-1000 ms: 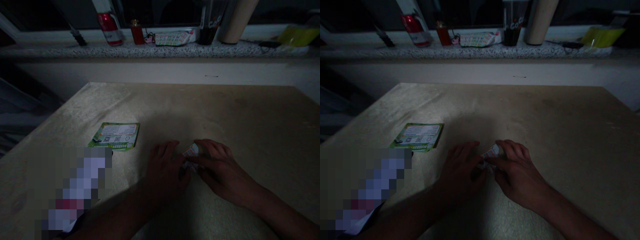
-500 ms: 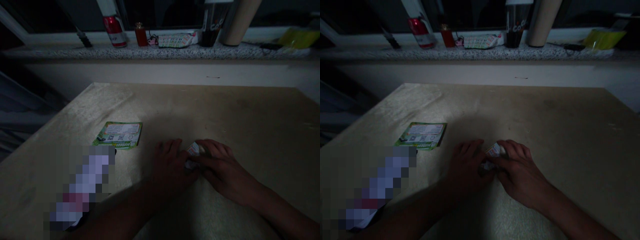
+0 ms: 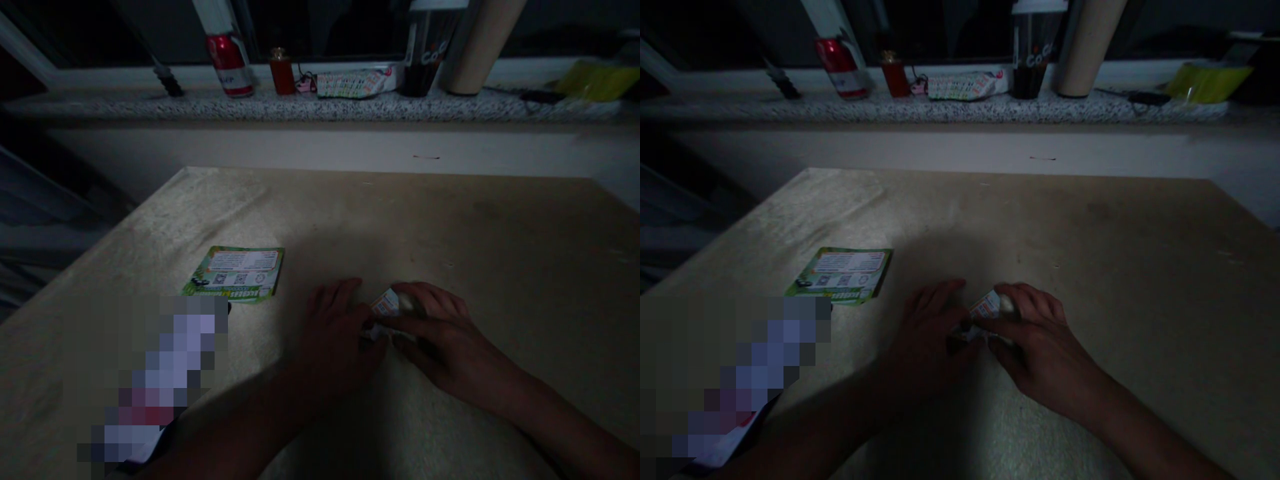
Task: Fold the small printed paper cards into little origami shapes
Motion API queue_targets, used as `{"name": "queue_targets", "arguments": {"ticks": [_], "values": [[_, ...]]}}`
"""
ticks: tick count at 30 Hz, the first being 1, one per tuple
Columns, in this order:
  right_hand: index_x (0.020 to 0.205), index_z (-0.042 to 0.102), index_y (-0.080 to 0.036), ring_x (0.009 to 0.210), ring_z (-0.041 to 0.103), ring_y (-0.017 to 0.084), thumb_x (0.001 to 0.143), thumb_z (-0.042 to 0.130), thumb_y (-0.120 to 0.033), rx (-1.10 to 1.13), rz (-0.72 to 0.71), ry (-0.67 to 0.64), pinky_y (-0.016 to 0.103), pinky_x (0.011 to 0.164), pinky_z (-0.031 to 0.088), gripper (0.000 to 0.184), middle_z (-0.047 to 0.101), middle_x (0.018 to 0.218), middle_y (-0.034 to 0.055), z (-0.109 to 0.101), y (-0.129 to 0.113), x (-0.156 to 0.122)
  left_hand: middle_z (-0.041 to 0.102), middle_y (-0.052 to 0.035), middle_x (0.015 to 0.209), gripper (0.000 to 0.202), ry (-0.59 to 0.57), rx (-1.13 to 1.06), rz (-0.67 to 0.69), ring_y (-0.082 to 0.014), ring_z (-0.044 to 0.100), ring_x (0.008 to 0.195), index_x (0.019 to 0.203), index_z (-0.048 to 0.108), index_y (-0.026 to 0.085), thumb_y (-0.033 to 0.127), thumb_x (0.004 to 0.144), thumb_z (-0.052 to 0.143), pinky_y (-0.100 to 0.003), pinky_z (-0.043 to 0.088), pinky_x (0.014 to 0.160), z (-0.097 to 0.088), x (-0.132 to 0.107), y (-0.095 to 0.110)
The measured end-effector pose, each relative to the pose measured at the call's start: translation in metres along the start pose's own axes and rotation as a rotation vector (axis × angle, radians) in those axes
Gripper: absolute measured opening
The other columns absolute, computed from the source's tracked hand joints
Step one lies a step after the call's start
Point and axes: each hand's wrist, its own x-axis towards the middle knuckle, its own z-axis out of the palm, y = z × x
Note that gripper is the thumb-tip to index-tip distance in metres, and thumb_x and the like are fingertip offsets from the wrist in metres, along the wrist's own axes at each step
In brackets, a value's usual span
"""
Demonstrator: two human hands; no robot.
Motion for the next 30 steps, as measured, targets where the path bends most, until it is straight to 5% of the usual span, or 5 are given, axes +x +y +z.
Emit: {"name": "queue_targets", "arguments": {"ticks": [6, 14, 22, 30], "values": [[0.136, 0.06, -0.044, 0.134, 0.045, 0.032, 0.091, 0.064, -0.024, -0.009, 0.003, -0.004, 0.055, 0.104, 0.04, 0.049, 0.051, 0.145, 0.0042, 0.0, 0.0, 0.0, 0.043, -0.0118, 0.155, 0.014, -0.064, -0.055, 0.011, -0.0379, 0.04, 0.141, 0.095, 0.075, 0.026, 0.03, 0.081, 0.075, -0.062, 0.032, 0.11, -0.008, 0.004, -0.011], [0.131, 0.063, -0.045, 0.135, 0.044, 0.032, 0.093, 0.063, -0.025, -0.005, 0.003, -0.007, 0.055, 0.104, 0.039, 0.043, 0.05, 0.144, 0.0038, 0.0, 0.0, 0.0, 0.039, -0.0066, 0.159, 0.028, -0.183, -0.085, -0.011, -0.0407, 0.036, 0.145, 0.096, 0.081, 0.036, 0.016, 0.076, 0.079, -0.068, 0.03, 0.11, -0.022, 0.011, -0.024], [0.139, 0.056, -0.038, 0.136, 0.044, 0.032, 0.092, 0.063, -0.028, 0.021, 0.011, 0.038, 0.055, 0.105, 0.039, 0.049, 0.05, 0.145, 0.007, 0.005, 0.004, -0.002, 0.041, -0.003, 0.158, 0.042, -0.153, -0.095, 0.085, -0.0356, 0.036, 0.146, 0.102, 0.079, 0.039, 0.005, 0.079, 0.068, -0.064, 0.032, 0.112, -0.024, 0.001, -0.032], [0.132, 0.058, -0.03, 0.135, 0.045, 0.033, 0.091, 0.064, -0.03, 0.032, 0.028, 0.062, 0.054, 0.107, 0.038, 0.042, 0.051, 0.143, 0.0098, 0.005, 0.004, -0.002, 0.054, -0.0072, 0.145, 0.036, -0.139, -0.128, 0.199, -0.0283, 0.046, 0.135, 0.12, 0.068, 0.027, 0.022, 0.084, 0.072, -0.051, 0.037, 0.114, -0.02, -0.005, -0.017]]}}
